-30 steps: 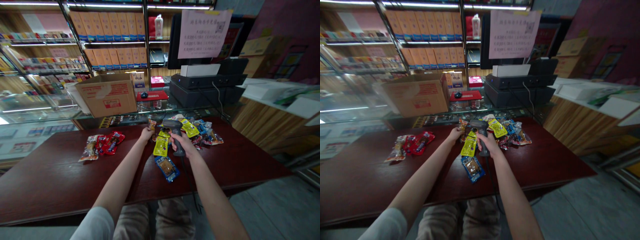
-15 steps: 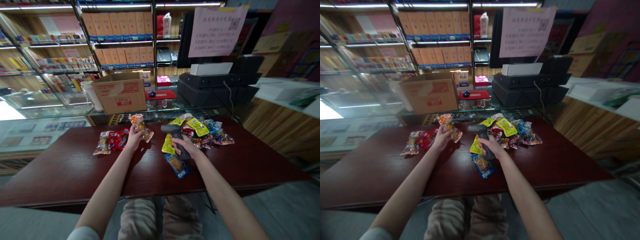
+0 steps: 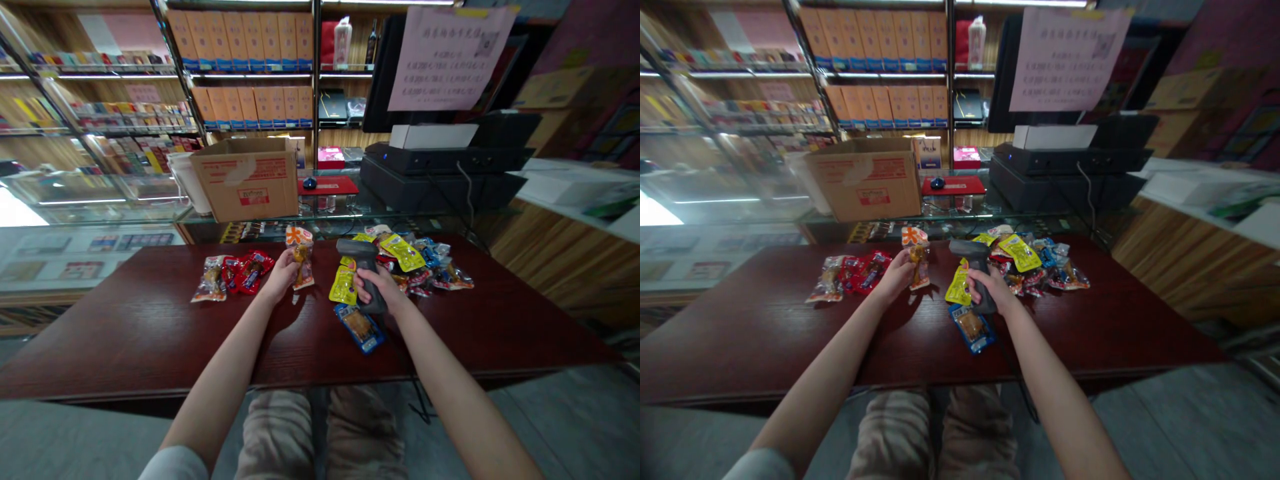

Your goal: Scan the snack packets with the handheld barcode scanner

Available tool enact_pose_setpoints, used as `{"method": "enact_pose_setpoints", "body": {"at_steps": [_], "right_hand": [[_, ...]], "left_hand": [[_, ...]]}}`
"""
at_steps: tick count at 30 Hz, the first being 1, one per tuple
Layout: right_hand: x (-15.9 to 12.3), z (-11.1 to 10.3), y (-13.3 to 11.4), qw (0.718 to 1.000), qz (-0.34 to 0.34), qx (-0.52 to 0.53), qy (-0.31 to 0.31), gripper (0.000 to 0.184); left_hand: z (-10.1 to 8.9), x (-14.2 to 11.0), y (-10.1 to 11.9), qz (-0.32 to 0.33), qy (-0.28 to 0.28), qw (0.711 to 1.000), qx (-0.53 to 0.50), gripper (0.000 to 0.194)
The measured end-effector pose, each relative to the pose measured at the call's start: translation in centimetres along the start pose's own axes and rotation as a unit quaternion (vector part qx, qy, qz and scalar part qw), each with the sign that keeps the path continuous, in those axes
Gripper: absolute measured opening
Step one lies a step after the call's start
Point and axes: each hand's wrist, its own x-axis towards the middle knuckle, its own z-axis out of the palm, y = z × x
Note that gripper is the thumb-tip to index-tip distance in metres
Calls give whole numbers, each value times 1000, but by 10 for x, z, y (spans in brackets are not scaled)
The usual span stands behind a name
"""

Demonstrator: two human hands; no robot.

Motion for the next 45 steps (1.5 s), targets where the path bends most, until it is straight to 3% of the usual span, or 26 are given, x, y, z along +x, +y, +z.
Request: {"method": "enact_pose_setpoints", "body": {"at_steps": [6, 10, 14, 19, 26, 35, 42, 45], "right_hand": [[-1, 3, -2, 1000, -2, 8, 7, 42], [-2, 4, -1, 1000, 0, 1, -9, 40], [-3, 4, 3, 999, 7, -3, -36, 34], [-2, 6, 4, 999, 12, -7, -44, 33], [-6, 9, 0, 999, 16, -5, -35, 34], [-5, 9, 3, 999, 7, -24, -31, 34], [-7, 11, 0, 999, 15, -12, -33, 36], [-7, 11, -1, 1000, 9, -1, -23, 35]], "left_hand": [[5, -4, 6, -65, 31, 997, -37, 38], [6, -7, 15, -133, -16, 980, -146, 24], [6, -8, 19, -163, -43, 970, -173, 26], [4, -5, 11, -176, -68, 975, -119, 40], [9, -11, 3, -100, -101, 990, 5, 53], [13, -17, 10, -106, -90, 988, 65, 42], [9, -13, 4, -63, -115, 987, 92, 52], [3, -8, 7, 21, -27, 966, 255, 61]]}}
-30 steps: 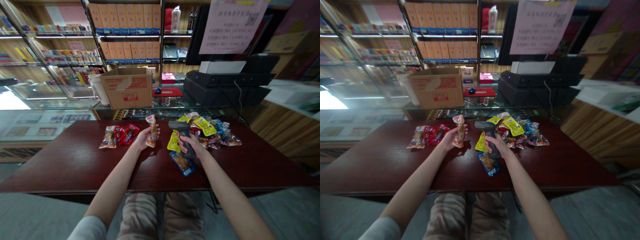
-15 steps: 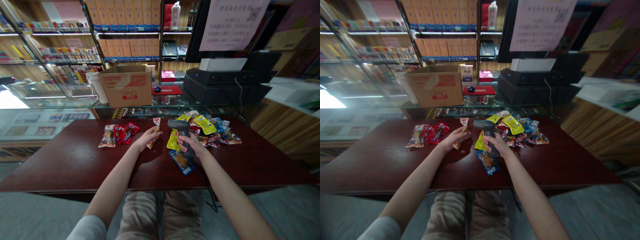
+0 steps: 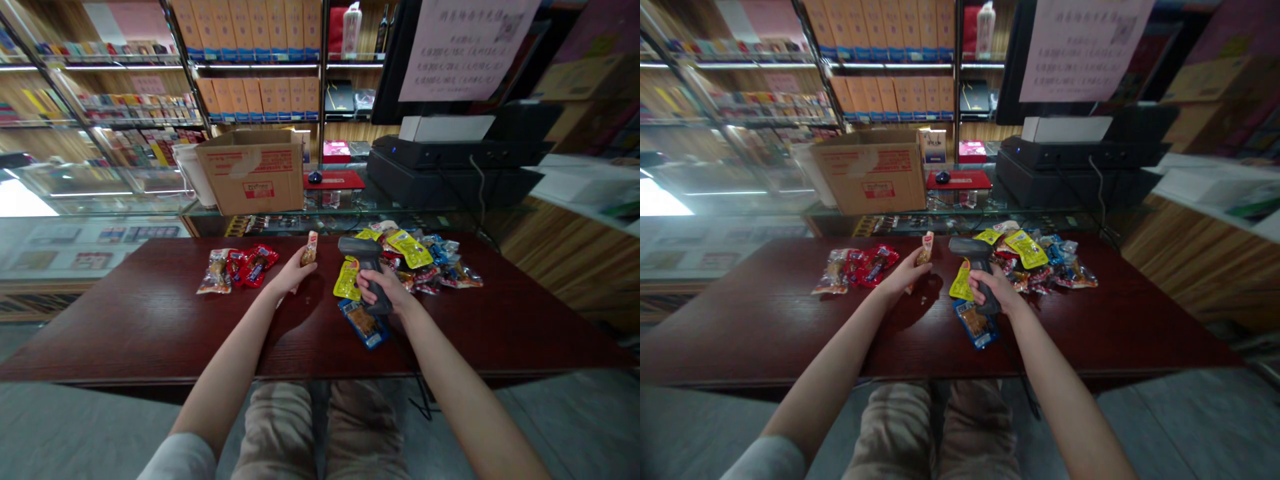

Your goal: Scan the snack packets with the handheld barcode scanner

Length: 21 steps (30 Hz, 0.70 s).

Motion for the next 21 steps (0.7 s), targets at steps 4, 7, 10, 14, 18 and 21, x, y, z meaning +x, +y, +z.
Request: {"method": "enact_pose_setpoints", "body": {"at_steps": [4, 7, 10, 14, 18, 21], "right_hand": [[1, -4, -2, 1000, -16, 15, 22, 36], [1, -7, -6, 999, -28, 25, 38, 39], [0, -11, -11, 997, -49, 28, 54, 37], [-2, -16, -17, 994, -79, 23, 77, 39], [-1, -26, -23, 992, -76, 2, 97, 43], [-2, -37, -31, 993, -58, -18, 97, 43]], "left_hand": [[-22, 0, 0, 33, 209, 929, 305, 78], [-41, -4, -3, -18, 246, 875, 416, 81], [-55, -7, -9, -52, 256, 844, 469, 86], [-57, -9, -8, -30, 303, 810, 501, 86], [-28, -10, 9, 69, 258, 813, 518, 71], [15, -9, 22, 97, 129, 841, 516, 47]]}}
